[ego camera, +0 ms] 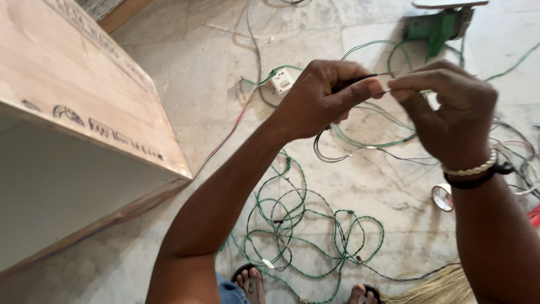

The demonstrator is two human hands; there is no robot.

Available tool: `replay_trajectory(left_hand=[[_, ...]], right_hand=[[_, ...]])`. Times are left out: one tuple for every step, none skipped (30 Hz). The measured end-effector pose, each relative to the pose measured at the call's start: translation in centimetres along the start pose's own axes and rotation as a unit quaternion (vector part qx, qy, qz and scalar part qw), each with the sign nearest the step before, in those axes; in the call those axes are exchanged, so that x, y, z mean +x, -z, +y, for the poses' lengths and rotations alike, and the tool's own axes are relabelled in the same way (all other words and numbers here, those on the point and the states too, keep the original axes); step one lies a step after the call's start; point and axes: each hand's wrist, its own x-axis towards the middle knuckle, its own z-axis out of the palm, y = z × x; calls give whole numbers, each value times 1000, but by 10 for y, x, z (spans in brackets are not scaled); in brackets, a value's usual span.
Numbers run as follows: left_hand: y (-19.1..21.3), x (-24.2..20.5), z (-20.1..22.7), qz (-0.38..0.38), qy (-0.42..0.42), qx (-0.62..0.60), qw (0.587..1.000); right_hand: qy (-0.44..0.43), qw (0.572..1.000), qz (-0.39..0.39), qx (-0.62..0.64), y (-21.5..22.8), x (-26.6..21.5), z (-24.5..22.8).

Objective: The person manipulates electrical wires while sitting on the floor, applying tape to wire connections by hand.

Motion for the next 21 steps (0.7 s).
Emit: replay_trajectory(left_hand=[[2, 0, -3, -5, 0, 2, 1000], [5, 0, -7, -10, 0, 5, 1000], [8, 1, -13, -17, -1, 7, 1000], [10, 4, -22, -18, -3, 3, 1000], [14, 7, -35, -20, -5, 0, 1000], [19, 10, -50, -21, -7, -4, 1000], [29, 14, -68, 15, -9, -6, 1000], [40, 19, -89, 50, -11, -8, 999], [53, 24, -113, 84, -14, -10, 996], [70, 24, -140, 145, 17, -6, 989], [91, 22, -169, 205, 47, -3, 978], [111, 17, -201, 263, 47, -5, 963], [128, 6, -235, 321, 46, -6, 946], [140, -18, -270, 370, 117, 34, 921], [151, -41, -304, 399, 200, 74, 892], [155, -69, -337, 433, 260, 118, 855], [157, -101, -365, 435, 233, 314, 811], [153, -129, -389, 421, 319, 338, 779], [144, -149, -410, 435, 384, 344, 738], [134, -163, -428, 446, 447, 347, 694], [128, -170, -442, 433, 443, 368, 693]], right_hand=[[-25, 1000, -6, 7, -2, -1, 5], [-49, 999, -12, 14, -3, -4, 10], [-72, 996, -23, 50, -7, -8, 17], [-94, 991, -35, 86, -12, -12, 25], [-110, 985, -44, 128, -18, -16, 35], [-128, 976, -53, 168, -23, -20, 46], [-139, 965, -60, 215, -30, -21, 61], [-150, 951, -67, 261, -39, -23, 76], [-190, 944, -88, 254, -50, -26, 92], [-229, 935, -110, 247, -62, -31, 109], [-266, 925, -132, 238, -76, -38, 125], [-296, 911, -160, 240, -90, -49, 140], [-325, 895, -189, 240, -106, -61, 156], [-360, 882, -214, 218, -121, -76, 171], [-392, 866, -240, 196, -135, -92, 185], [-400, 855, -262, 200, -148, -107, 199], [-408, 843, -286, 204, -161, -122, 211], [-407, 840, -299, 196, -178, -137, 219], [-405, 839, -312, 188, -195, -148, 226], [-403, 837, -325, 180, -206, -155, 232], [-384, 846, -343, 140, -215, -157, 235]])
